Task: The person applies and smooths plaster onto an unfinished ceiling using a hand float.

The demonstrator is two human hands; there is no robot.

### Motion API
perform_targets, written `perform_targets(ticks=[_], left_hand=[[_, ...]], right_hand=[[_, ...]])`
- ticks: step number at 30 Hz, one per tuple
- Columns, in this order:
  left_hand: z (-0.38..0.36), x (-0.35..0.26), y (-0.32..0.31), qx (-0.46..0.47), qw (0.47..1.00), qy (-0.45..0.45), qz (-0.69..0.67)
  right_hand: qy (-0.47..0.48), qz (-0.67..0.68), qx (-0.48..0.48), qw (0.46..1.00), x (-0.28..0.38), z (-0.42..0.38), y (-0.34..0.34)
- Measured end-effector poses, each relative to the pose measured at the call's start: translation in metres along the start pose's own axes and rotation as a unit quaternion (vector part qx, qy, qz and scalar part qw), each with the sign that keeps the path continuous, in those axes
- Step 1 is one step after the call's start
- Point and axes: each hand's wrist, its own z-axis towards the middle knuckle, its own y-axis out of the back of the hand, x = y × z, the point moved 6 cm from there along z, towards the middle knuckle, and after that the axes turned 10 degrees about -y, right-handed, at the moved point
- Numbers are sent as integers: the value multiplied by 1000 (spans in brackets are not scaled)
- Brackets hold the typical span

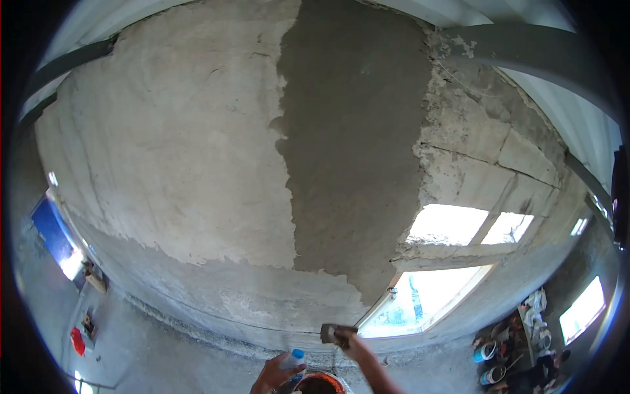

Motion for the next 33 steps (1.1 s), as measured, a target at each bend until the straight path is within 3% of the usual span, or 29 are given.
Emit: perform_targets(ticks=[2, 4, 6, 8, 10, 11, 12, 14, 17, 22, 24, 26, 28, 30, 31, 32, 33], left_hand=[[14, 9, -30, 145, 986, 46, 64], [20, -26, -41, 181, 978, 33, 95], [25, -37, -73, 344, 932, 26, 107], [30, -50, -92, 371, 922, 22, 112], [35, -47, -123, 402, 909, 16, 113], [41, -33, -142, 420, 893, 0, 162], [44, -27, -157, 439, 873, -16, 210], [43, -35, -172, 445, 862, -5, 243], [42, -60, -188, 443, 860, -43, 251], [43, -65, -217, 472, 831, -51, 289], [41, -83, -215, 455, 848, -86, 258], [37, -86, -214, 462, 860, -87, 196], [39, -99, -210, 439, 879, -153, 111], [34, -118, -189, 394, 901, -181, 15], [35, -116, -182, 343, 914, -214, -20], [35, -112, -174, 289, 923, -247, -56], [32, -108, -170, 291, 925, -236, -64]], right_hand=[[-3, 110, 13, 994, -60, 15, 47], [-47, 90, -35, 994, -90, -18, 40], [-66, 107, -53, 991, -101, -38, 46], [-78, 121, -74, 987, -99, -42, 65], [-13, 185, -36, 982, -89, -37, 84], [4, 147, -70, 987, -58, -97, 41], [26, 145, -119, 982, -61, -75, 80], [75, 224, -83, 968, -57, -66, 112], [90, 220, -36, 971, -53, -59, 152], [121, 252, -55, 959, -52, -80, 177], [171, 263, -98, 944, -42, -99, 178], [236, 174, -137, 946, -23, -127, 191], [227, 168, -190, 940, -7, -157, 226], [361, 113, -190, 906, 28, -226, 227], [392, 146, -162, 894, 30, -240, 268], [446, 178, -152, 864, 46, -278, 252], [413, 267, -96, 865, 29, -270, 341]])
